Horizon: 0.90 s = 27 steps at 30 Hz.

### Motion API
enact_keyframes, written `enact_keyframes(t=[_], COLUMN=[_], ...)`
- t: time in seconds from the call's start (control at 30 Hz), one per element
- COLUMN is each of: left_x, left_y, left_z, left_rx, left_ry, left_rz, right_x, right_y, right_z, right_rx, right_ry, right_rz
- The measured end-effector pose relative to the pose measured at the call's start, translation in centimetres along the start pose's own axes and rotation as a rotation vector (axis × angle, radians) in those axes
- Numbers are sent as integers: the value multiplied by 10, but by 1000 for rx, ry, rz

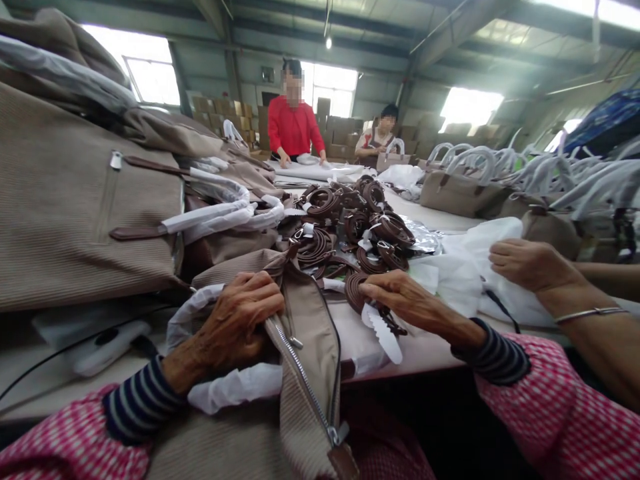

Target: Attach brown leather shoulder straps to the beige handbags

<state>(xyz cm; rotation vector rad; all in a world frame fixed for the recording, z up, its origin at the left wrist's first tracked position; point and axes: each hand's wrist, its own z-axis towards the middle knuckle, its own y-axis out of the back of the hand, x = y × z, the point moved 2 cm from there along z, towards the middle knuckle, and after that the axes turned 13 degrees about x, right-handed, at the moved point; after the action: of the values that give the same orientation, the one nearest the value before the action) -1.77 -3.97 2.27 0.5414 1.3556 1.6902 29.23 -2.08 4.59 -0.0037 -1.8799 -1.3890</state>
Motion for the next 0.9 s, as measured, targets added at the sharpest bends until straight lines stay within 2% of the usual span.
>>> enact_keyframes(t=[0.1,0.23,0.33,0.47,0.63,0.9], left_x=[2,5,6,5,4,6], left_y=[-2,-4,-4,-3,-4,-5], left_z=[1,0,-1,0,0,0], left_rx=[-1,15,20,18,5,23], left_ry=[-8,-19,-23,-30,-27,-7], left_rz=[-5,10,18,13,15,17], right_x=[-6,-4,-1,1,9,25], right_y=[9,13,12,12,7,-21], right_z=[-21,-40,-37,-28,-24,3], right_rx=[-13,119,186,257,174,-18], right_ry=[-1,18,108,67,59,26], right_rz=[61,-40,-179,-286,-279,-107])
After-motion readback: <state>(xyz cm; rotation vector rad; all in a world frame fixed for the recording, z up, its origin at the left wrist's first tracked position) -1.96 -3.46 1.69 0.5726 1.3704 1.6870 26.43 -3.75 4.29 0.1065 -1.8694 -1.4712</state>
